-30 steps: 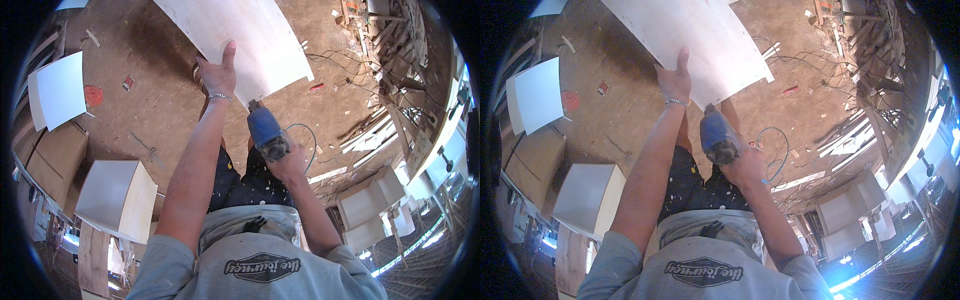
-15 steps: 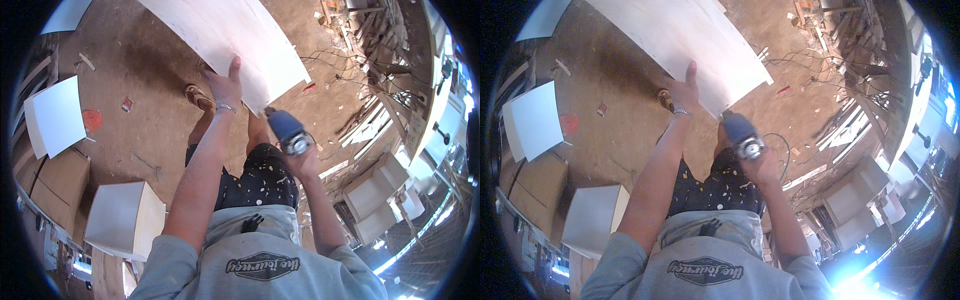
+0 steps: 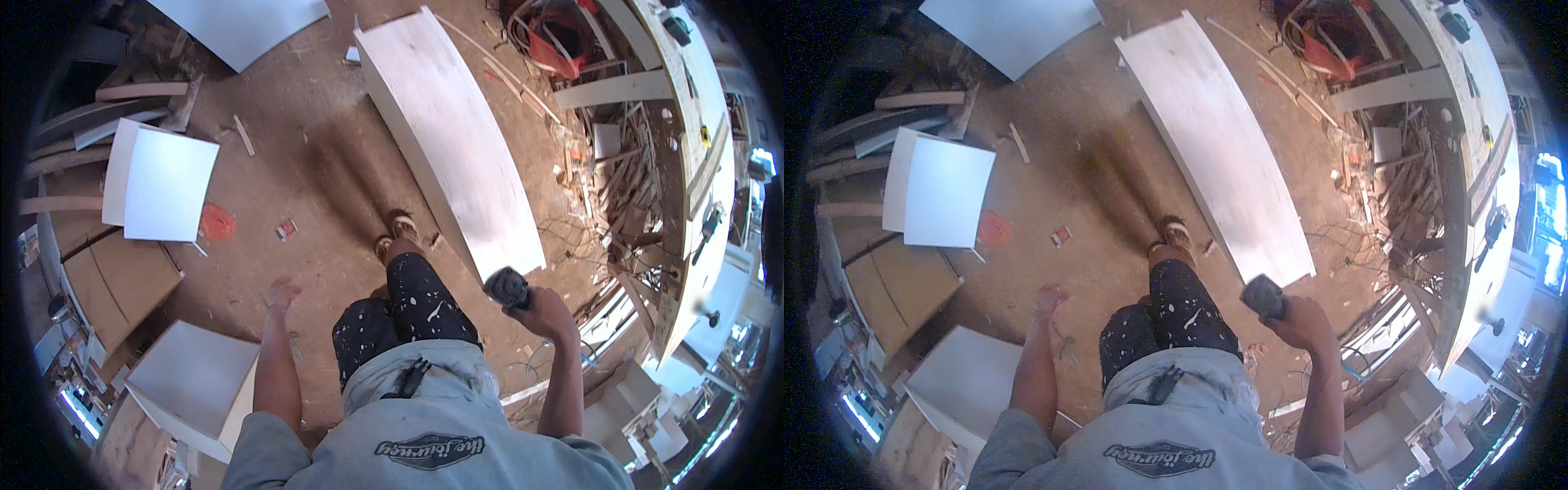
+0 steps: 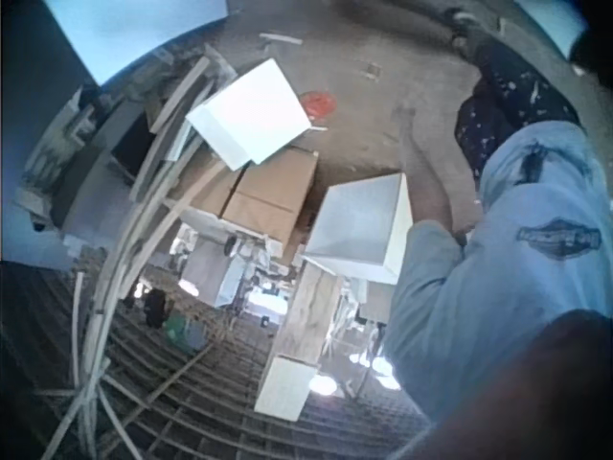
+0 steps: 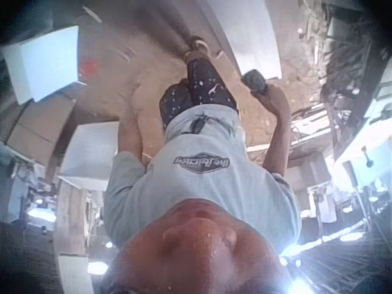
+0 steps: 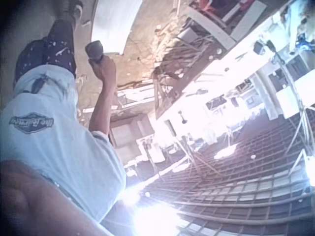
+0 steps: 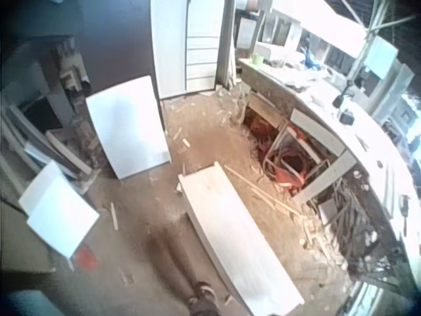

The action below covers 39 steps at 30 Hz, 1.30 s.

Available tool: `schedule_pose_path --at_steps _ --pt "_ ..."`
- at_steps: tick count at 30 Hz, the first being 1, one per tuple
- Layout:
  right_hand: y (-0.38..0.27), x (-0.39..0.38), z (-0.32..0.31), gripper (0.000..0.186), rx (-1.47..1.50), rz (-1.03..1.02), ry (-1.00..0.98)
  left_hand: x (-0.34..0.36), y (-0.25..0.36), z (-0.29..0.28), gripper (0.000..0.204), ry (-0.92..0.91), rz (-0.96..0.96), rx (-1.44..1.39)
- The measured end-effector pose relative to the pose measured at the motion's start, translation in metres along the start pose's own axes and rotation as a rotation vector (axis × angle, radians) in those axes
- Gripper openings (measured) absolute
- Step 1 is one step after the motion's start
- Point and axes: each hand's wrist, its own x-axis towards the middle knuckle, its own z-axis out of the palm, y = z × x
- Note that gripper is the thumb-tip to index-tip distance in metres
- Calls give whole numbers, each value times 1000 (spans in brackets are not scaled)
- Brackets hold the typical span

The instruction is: The person uses a wood router to shape the edge of a wooden board, then secures a smaller wooden piece to the board using a nail gun and finishes by drilling holes into another wooden board using a power drill.

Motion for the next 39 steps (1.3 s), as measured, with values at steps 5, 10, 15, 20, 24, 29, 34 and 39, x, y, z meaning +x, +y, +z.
schedule_pose_path --at_steps 5,10,15,20,24,29,34,39 --pt "-107 55 -70 34 466 -197 338 -2 11 -133 53 -53 -444 -428" --pt "-207 168 -167 32 457 -234 405 57 5 -162 33 179 239 -165" --pt "-292 286 -221 33 296 -56 436 171 233 -266 33 61 -213 -432" --pt "-325 341 -231 29 269 -42 423 277 382 -364 39 164 36 -775" --pt "-338 365 -235 33 240 -57 326 341 435 -400 38 60 20 -1126" --pt "-350 377 -240 36 220 -15 232 375 467 -428 43 -59 97 -1164" --pt "-365 378 -244 42 274 40 172 388 471 -424 46 -131 47 -1202" --pt "-372 377 -241 51 240 26 166 402 468 -422 61 -213 -39 -1257"
